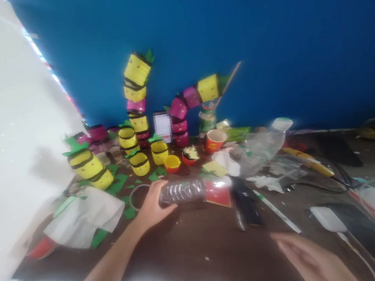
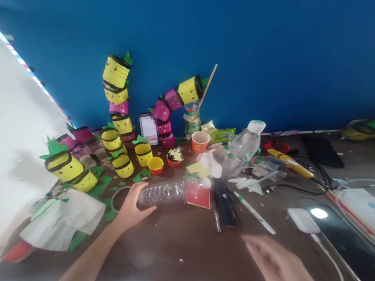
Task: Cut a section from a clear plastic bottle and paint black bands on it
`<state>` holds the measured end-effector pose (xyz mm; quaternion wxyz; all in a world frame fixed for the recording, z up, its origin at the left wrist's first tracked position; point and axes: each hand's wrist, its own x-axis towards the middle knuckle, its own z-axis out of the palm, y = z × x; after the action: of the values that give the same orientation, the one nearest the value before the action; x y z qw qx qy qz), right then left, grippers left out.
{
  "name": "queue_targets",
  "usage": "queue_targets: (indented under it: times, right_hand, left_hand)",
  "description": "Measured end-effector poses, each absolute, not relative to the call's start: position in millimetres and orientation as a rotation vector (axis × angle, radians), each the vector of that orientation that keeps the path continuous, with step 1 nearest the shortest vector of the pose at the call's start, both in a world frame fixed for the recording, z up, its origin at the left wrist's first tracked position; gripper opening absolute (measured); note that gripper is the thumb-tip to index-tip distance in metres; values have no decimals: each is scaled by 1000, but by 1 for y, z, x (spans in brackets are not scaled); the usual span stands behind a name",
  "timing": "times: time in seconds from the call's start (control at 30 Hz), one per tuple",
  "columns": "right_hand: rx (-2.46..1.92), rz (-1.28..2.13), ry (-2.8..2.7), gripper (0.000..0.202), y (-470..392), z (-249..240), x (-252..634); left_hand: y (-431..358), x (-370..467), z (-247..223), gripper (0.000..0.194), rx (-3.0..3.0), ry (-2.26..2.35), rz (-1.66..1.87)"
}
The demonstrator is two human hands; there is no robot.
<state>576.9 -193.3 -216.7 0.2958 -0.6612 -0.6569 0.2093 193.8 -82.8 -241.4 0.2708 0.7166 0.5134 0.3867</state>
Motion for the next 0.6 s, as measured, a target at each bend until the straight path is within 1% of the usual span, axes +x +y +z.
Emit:
queue_targets:
  times: [0.03, 0.1, 0.13, 0.33, 0.4, 0.47, 0.6]
  right_hand:
    - [-1804, 464, -1842, 24, -177, -216, 566]
    - [-1847, 162, -1966, 31, -147, -217, 546]
    - [-1844, 81, -2033, 34, -135, -218, 537]
    - [-1922, -103, -2146, 45, -109, -236, 524]
    - [-1893, -103, -2120, 45, -110, -238, 531]
    - [-1841, -28, -2056, 43, -114, -234, 538]
    - [-1803, 270, -1922, 40, -129, -216, 541]
  left_hand:
    - [-83, 194, -241, 66, 1940, 1392, 1025]
    - [-84, 194, -241, 67, 1959, 1408, 993]
    - [-85, 194, -241, 67, 1970, 1415, 981]
    - [-84, 195, -244, 67, 1998, 1455, 966]
    - [-84, 196, -244, 66, 2002, 1469, 991]
    - [-83, 196, -244, 64, 2014, 1496, 1039]
    - [-82, 196, -245, 61, 2034, 1576, 1216]
